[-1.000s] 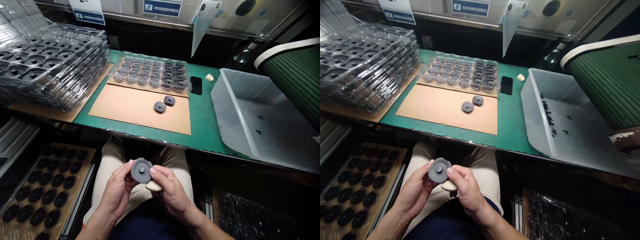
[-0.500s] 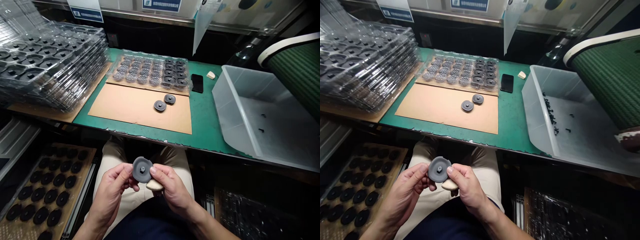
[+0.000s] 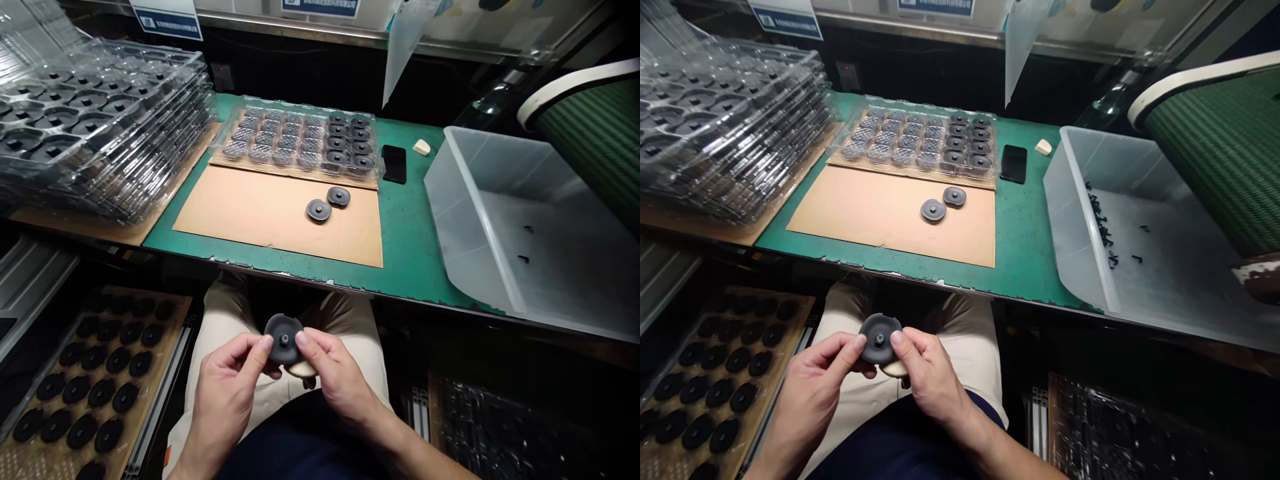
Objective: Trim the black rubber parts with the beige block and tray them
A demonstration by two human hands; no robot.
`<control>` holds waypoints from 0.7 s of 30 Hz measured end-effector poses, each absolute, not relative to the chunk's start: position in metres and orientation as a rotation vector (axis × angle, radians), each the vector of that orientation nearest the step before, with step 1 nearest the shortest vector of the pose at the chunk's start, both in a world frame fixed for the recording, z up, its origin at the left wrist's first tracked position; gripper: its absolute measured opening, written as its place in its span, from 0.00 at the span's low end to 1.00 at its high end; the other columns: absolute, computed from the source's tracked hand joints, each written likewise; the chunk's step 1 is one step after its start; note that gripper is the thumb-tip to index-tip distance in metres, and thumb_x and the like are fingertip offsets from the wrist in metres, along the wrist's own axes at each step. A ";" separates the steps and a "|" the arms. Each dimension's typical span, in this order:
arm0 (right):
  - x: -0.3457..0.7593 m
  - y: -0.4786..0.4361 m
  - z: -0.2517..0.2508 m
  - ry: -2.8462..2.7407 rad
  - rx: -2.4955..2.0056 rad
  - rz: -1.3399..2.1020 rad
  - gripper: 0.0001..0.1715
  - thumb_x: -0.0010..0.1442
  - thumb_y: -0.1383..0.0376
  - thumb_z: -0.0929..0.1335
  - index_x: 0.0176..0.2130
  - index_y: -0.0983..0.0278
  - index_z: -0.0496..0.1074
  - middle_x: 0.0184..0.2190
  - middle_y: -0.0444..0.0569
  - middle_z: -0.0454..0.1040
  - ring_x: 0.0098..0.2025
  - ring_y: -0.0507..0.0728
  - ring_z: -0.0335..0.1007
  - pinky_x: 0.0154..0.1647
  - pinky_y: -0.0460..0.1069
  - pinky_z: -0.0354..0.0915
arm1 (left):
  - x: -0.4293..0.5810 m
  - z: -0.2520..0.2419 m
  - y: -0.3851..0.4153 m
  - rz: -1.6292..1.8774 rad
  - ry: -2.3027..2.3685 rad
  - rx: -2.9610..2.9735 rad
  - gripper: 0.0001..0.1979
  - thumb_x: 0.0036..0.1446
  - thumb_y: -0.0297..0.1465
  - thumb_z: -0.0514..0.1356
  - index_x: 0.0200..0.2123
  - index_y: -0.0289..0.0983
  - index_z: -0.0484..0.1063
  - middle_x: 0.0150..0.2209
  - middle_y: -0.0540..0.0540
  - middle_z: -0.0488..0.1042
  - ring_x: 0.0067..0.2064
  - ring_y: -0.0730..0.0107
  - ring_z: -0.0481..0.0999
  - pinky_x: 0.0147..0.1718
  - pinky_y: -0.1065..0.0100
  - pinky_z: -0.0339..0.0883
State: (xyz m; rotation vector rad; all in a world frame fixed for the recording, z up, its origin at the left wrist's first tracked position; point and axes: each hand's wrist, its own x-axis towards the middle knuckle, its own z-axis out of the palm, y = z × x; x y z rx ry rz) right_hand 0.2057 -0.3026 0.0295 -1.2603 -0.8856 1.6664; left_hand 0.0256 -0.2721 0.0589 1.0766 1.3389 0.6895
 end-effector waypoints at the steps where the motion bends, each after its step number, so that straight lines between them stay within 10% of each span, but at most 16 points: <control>1: 0.206 -0.302 0.029 -0.919 -1.261 1.657 0.30 0.74 0.44 0.66 0.35 0.68 0.73 0.28 0.45 0.69 0.29 0.50 0.58 0.29 0.44 0.57 | 0.027 0.060 -0.273 0.697 1.362 1.120 0.18 0.62 0.46 0.65 0.31 0.38 0.80 0.27 0.48 0.79 0.32 0.67 0.76 0.36 0.71 0.70; 10: 0.214 -0.304 0.048 -1.173 -1.121 1.784 0.13 0.69 0.59 0.72 0.51 0.62 0.78 0.44 0.46 0.77 0.52 0.59 0.71 0.57 0.50 0.64 | 0.023 0.053 -0.267 0.731 1.312 0.980 0.17 0.64 0.45 0.64 0.32 0.38 0.80 0.28 0.48 0.79 0.31 0.68 0.76 0.35 0.70 0.71; 21: 0.278 -0.276 0.035 -1.115 -1.613 1.327 0.32 0.69 0.40 0.65 0.58 0.60 0.72 0.31 0.46 0.73 0.30 0.56 0.70 0.33 0.48 0.70 | 0.012 0.059 -0.242 0.905 1.268 0.873 0.18 0.61 0.46 0.66 0.34 0.35 0.78 0.29 0.47 0.77 0.30 0.67 0.78 0.35 0.68 0.74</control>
